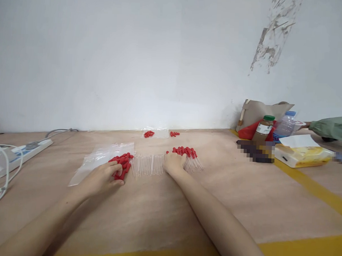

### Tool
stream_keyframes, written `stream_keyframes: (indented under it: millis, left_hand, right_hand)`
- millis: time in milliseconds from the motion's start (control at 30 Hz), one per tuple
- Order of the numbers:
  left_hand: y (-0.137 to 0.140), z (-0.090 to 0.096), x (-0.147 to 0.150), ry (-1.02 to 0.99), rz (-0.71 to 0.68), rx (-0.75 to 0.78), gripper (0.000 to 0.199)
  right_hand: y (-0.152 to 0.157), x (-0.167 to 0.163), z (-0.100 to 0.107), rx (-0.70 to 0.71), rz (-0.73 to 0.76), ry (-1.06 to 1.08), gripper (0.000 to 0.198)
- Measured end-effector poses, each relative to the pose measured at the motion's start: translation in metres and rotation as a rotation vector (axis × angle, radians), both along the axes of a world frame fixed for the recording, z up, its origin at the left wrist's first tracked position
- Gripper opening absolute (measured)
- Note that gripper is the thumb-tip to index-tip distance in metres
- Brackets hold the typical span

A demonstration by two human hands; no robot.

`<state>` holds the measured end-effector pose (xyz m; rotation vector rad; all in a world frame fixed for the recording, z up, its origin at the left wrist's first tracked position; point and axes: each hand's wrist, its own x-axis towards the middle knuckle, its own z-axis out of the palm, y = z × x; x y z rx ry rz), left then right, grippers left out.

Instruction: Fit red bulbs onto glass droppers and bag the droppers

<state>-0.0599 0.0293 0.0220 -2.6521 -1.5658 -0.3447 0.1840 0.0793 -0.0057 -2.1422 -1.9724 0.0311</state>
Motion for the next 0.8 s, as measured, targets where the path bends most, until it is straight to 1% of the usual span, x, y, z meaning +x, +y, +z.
stream_keyframes:
  millis: [67, 167, 233, 333, 433, 567, 700, 800]
  left_hand:
    - [0.001, 0.001, -0.004, 0.029, 0.008, -0.014, 0.012]
    - [0.003, -0.003, -0.004, 0.054, 0.018, -0.002, 0.008]
    - [0.005, -0.007, -0.004, 0.069, 0.017, 0.014, 0.008]
    - [0.010, -0.011, -0.005, 0.071, -0.007, 0.014, 0.007]
    - [0.013, -0.014, -0.006, 0.062, -0.024, 0.017, 0.009]
    - [0.014, -0.017, -0.006, 0.056, -0.034, 0.033, 0.019]
    - [0.014, -0.018, -0.002, -0.010, -0.071, 0.053, 0.027]
    - [0.013, -0.016, 0.002, -0.072, -0.098, 0.063, 0.029]
  right_hand:
    - [0.003, -0.002, -0.002, -0.015, -0.004, -0.004, 0.022]
    - [0.005, -0.004, -0.003, -0.033, 0.002, -0.012, 0.023]
    - [0.002, -0.004, -0.002, -0.036, 0.012, -0.014, 0.025]
    - [-0.009, 0.005, 0.003, -0.022, 0.018, -0.014, 0.034]
    - [-0.025, 0.023, 0.005, 0.047, 0.035, -0.008, 0.037]
    - [-0.046, 0.050, -0.002, 0.187, 0.073, 0.059, 0.025]
    - [-0.057, 0.075, -0.017, 0.333, 0.187, 0.258, 0.017]
    - [-0.057, 0.088, -0.028, 0.407, 0.227, 0.427, 0.015]
